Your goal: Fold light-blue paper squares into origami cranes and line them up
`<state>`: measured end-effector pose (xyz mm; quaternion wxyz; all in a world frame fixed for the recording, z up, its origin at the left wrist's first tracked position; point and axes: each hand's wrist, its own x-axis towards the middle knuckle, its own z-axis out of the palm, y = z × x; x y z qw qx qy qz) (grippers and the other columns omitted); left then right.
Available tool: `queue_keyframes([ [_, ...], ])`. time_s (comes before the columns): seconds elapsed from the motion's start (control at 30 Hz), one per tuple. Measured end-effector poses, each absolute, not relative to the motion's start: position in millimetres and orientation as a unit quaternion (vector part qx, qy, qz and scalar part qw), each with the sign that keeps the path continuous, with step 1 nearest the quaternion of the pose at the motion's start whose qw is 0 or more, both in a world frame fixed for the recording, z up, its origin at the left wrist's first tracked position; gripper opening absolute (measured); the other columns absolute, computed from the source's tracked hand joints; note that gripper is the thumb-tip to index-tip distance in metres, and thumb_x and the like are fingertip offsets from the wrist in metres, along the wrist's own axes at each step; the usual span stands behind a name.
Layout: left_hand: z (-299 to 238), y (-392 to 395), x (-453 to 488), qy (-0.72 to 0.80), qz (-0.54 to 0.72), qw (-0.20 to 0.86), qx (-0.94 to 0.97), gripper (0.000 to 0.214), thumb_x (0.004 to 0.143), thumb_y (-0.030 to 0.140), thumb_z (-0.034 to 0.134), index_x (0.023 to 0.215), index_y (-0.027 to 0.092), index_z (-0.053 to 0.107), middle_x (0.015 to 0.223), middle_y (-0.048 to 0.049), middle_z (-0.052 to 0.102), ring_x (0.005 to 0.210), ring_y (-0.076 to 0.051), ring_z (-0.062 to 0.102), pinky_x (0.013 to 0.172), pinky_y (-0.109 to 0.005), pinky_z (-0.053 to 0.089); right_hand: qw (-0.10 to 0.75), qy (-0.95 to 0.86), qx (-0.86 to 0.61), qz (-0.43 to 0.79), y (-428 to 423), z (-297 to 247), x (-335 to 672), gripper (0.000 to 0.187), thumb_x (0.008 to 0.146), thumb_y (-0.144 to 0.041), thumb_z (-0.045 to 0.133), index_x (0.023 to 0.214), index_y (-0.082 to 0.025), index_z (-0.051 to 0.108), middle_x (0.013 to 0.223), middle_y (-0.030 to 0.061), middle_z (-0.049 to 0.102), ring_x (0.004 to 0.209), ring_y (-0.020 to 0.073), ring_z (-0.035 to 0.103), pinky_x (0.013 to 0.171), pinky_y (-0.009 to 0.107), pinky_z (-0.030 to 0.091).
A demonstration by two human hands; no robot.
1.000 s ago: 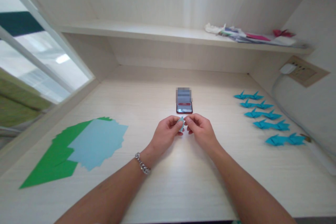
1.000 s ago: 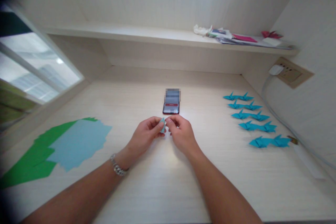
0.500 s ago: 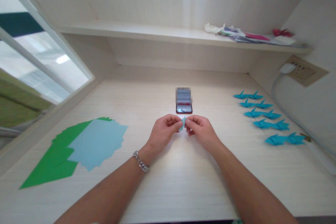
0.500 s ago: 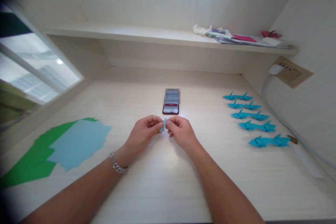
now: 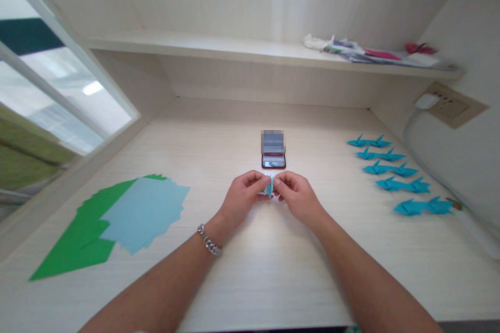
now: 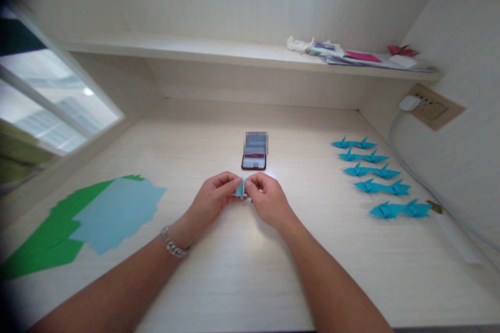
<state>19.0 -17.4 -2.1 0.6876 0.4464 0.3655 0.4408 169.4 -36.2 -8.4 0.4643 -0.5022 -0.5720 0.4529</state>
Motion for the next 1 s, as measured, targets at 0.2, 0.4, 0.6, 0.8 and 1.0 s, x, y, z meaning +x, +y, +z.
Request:
queue_keyframes([
  [0.2, -2, -15, 15, 0.402, 0.429, 0.623, 0.516, 0.02, 0.073, 0.034, 0.069, 0.072, 0.014, 0.065, 0.07, -0.0028, 0.063, 0.066, -0.014, 0.058, 0.065, -0.028, 0.051, 0.439, -0.614, -0.53, 0.386, -40, -2, 170, 0.019, 0.084, -0.034, 0.052, 0.076, -0.018, 0.058, 0.07, 0.0007, 0.059, 0.063, 0.0132, 0.052, 0.058, 0.024, 0.042],
  [0.4, 1, -14, 7, 0.423, 0.4, 0.448, 0.679, 0.019, 0.078, 0.034, 0.063, 0.077, 0.016, 0.068, 0.076, -0.0052, 0.068, 0.072, -0.017, 0.061, 0.067, -0.026, 0.047, 0.42, -0.663, -0.532, 0.318, -43, 3, 171, 0.015, 0.084, -0.027, 0.05, 0.077, -0.018, 0.059, 0.072, 0.0007, 0.059, 0.066, 0.0136, 0.053, 0.059, 0.024, 0.04],
  [0.6, -1, -12, 4, 0.433, 0.396, 0.417, 0.694, 0.016, 0.078, 0.031, 0.061, 0.076, 0.018, 0.071, 0.078, -0.0046, 0.07, 0.075, -0.018, 0.062, 0.07, -0.028, 0.047, 0.402, -0.687, -0.537, 0.278, -44, 0, 171, 0.014, 0.085, -0.025, 0.049, 0.08, -0.019, 0.061, 0.073, 0.0013, 0.061, 0.066, 0.0141, 0.053, 0.061, 0.025, 0.04],
  [0.8, -2, -9, 6, 0.459, 0.437, 0.458, 0.624, 0.015, 0.074, 0.029, 0.064, 0.069, 0.016, 0.07, 0.068, -0.0036, 0.068, 0.064, -0.016, 0.061, 0.062, -0.026, 0.048, 0.437, -0.643, -0.553, 0.298, -42, -2, 169, 0.017, 0.085, -0.029, 0.05, 0.079, -0.018, 0.06, 0.074, 0.0023, 0.062, 0.067, 0.0148, 0.055, 0.06, 0.025, 0.041],
  [1.0, -8, -11, 12, 0.455, 0.476, 0.514, 0.55, 0.02, 0.075, 0.033, 0.065, 0.079, 0.014, 0.064, 0.068, -0.0041, 0.068, 0.06, -0.015, 0.064, 0.061, -0.028, 0.054, 0.48, -0.586, -0.567, 0.324, -39, -5, 166, 0.019, 0.086, -0.034, 0.048, 0.082, -0.018, 0.058, 0.077, 0.0033, 0.062, 0.069, 0.0158, 0.056, 0.06, 0.025, 0.044],
])
